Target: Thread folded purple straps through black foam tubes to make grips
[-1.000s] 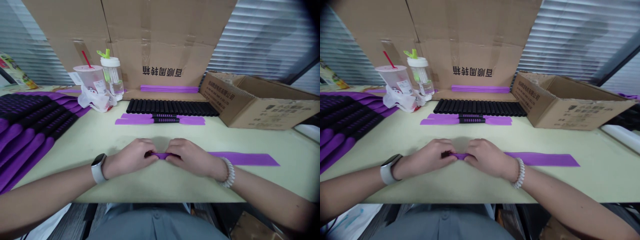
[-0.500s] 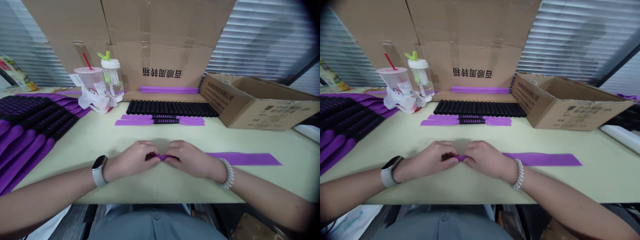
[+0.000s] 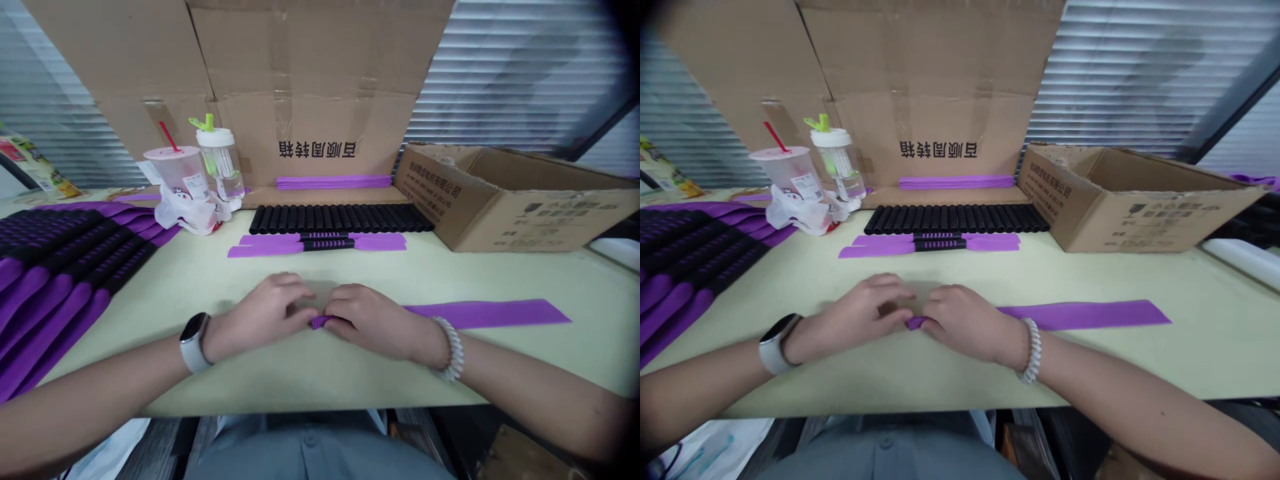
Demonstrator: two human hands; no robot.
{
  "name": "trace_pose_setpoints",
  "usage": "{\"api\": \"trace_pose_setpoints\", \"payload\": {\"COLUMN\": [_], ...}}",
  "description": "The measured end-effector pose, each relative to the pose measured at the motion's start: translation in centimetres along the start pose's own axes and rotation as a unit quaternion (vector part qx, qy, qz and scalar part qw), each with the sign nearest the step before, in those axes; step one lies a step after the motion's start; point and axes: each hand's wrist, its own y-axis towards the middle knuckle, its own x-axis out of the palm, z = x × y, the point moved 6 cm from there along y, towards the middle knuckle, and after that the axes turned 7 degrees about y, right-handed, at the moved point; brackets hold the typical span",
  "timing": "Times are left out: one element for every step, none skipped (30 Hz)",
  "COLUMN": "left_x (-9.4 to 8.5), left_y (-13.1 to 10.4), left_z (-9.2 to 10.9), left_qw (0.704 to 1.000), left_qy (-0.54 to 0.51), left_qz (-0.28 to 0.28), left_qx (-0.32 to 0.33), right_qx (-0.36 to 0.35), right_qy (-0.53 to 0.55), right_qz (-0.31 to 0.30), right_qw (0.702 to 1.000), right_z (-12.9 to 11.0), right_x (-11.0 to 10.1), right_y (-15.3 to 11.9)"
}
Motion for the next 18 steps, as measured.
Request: {"api": "trace_pose_setpoints", "payload": {"left_x": [-0.9, -1.8, -2.6, -3.3, -3.7, -3.8, -3.8, -3.7, -3.3, -2.9, -2.3, -1.7, -1.1, -0.7, -0.4, -0.2, -0.2, -0.3], "left_y": [0.5, 1.2, 2.1, 3.1, 4.1, 5.0, 5.9, 6.7, 7.3, 7.8, 8.0, 8.2, 8.2, 8.2, 8.1, 8.0, 8.0, 8.0], "left_z": [-1.1, -2.6, -4.4, -6.5, -8.9, -11.3, -13.2, -14.9, -16.4, -17.6, -18.5, -19.1, -19.6, -19.8, -19.9, -20.0, -20.1, -20.3], "left_qw": [0.999, 0.995, 0.990, 0.985, 0.978, 0.969, 0.966, 0.963, 0.961, 0.957, 0.954, 0.950, 0.948, 0.947, 0.946, 0.945, 0.944, 0.942], "left_qy": [0.038, 0.075, 0.108, 0.135, 0.158, 0.175, 0.178, 0.179, 0.178, 0.176, 0.173, 0.168, 0.162, 0.157, 0.153, 0.150, 0.149, 0.150], "left_qz": [0.027, 0.055, 0.077, 0.088, 0.081, 0.062, 0.048, 0.038, 0.023, 0.008, -0.006, -0.019, -0.030, -0.037, -0.041, -0.041, -0.039, -0.036], "left_qx": [-0.008, -0.020, -0.038, -0.068, -0.111, -0.161, -0.182, -0.197, -0.212, -0.230, -0.247, -0.261, -0.272, -0.279, -0.284, -0.287, -0.291, -0.297], "right_qx": [0.001, 0.001, 0.002, 0.003, 0.005, 0.007, 0.007, 0.007, 0.006, 0.005, 0.005, 0.005, 0.005, 0.006, 0.008, 0.009, 0.011, 0.013], "right_qy": [0.006, 0.011, 0.014, 0.013, 0.011, 0.009, 0.007, 0.007, 0.009, 0.012, 0.016, 0.018, 0.020, 0.021, 0.021, 0.021, 0.021, 0.021], "right_qz": [0.001, 0.003, 0.005, 0.007, 0.008, 0.007, 0.007, 0.006, 0.005, 0.004, 0.004, 0.004, 0.003, 0.002, 0.001, 0.000, -0.001, -0.002], "right_qw": [1.000, 1.000, 1.000, 1.000, 1.000, 1.000, 1.000, 1.000, 1.000, 1.000, 1.000, 1.000, 1.000, 1.000, 1.000, 1.000, 1.000, 1.000], "right_z": [0.1, 0.1, 0.2, 0.2, 0.3, 0.4, 0.4, 0.5, 0.5, 0.5, 0.5, 0.5, 0.4, 0.4, 0.4, 0.4, 0.4, 0.4], "right_x": [-0.1, -0.3, -0.4, -0.4, -0.4, -0.4, -0.4, -0.4, -0.3, -0.3, -0.3, -0.4, -0.4, -0.4, -0.4, -0.4, -0.4, -0.4], "right_y": [0.0, 0.0, 0.0, 0.0, 0.0, 0.0, 0.0, 0.0, -0.1, -0.1, -0.1, -0.1, -0.1, -0.1, 0.0, 0.0, 0.0, 0.0]}}
